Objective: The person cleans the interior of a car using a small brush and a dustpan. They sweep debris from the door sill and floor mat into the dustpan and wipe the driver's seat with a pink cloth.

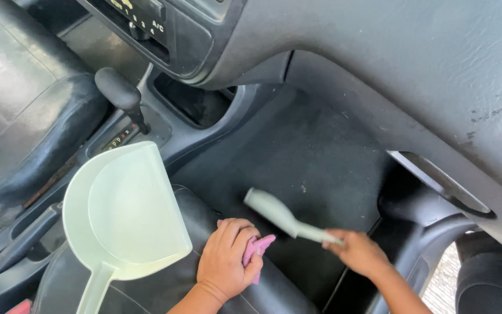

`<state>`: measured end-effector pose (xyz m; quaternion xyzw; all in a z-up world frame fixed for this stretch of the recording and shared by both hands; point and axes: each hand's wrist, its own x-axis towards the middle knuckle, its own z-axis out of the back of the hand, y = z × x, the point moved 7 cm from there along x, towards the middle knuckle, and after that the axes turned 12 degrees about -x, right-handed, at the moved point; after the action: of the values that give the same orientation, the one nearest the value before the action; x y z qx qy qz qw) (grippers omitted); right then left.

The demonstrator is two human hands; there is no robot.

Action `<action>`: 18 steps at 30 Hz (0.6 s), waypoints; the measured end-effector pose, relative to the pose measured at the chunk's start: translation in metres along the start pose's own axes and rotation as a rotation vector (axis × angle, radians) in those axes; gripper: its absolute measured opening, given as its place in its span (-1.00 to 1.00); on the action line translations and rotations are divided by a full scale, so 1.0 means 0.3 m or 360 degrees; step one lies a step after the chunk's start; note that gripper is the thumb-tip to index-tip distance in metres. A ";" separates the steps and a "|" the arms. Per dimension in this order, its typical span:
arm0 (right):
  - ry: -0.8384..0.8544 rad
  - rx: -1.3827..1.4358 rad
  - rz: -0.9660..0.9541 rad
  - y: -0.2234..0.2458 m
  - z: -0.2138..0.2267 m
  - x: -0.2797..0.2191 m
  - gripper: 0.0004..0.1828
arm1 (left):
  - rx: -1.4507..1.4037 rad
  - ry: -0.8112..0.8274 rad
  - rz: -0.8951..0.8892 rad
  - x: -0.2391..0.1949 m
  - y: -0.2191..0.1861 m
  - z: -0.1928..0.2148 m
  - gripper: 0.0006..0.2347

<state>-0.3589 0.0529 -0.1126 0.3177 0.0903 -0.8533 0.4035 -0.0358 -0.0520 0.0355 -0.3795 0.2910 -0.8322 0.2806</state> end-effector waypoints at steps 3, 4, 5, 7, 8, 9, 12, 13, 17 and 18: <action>0.0337 -0.0459 0.0041 -0.002 -0.017 0.028 -0.50 | 0.0000 -0.0010 0.0015 0.001 0.000 0.002 -0.83; 0.0170 -0.0504 -0.0096 -0.061 0.033 0.069 -0.45 | 0.0010 -0.0008 0.0021 0.000 0.000 0.001 -0.84; 0.0000 -0.0547 -0.0229 -0.119 0.083 0.106 -0.39 | 0.0021 -0.0006 0.0027 -0.002 0.000 0.000 -0.86; -0.0099 -0.0541 -0.0322 -0.086 0.166 0.072 -0.42 | 0.0020 0.0053 0.0108 -0.009 0.018 -0.009 -0.83; -0.0196 -0.0539 -0.0419 -0.083 0.214 0.048 -0.45 | 0.0012 0.0112 0.0193 -0.018 0.030 -0.023 -0.81; -0.0194 -0.0546 -0.0421 -0.060 0.184 0.015 -0.45 | 0.0006 0.0110 0.0197 -0.013 0.024 -0.012 -0.81; -0.0180 -0.0462 -0.0353 -0.076 0.037 0.012 -0.40 | -0.0027 0.0034 0.0114 0.006 0.001 0.012 -0.83; -0.0094 -0.0235 -0.0078 -0.119 -0.082 0.058 -0.33 | -0.0016 0.0004 0.0078 0.007 -0.003 0.015 -0.86; 0.0304 0.0163 0.0614 -0.202 -0.305 0.038 -0.12 | 0.0072 0.0079 0.0217 -0.016 0.021 0.008 -0.84; 0.0296 0.0165 0.0665 -0.281 -0.346 0.104 -0.12 | 0.0118 0.0058 0.0214 0.000 0.007 0.025 -0.84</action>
<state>-0.3878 0.1312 -0.2217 0.4270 0.0154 -0.7219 0.5444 -0.0293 -0.0554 0.0380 -0.3332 0.2898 -0.8284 0.3446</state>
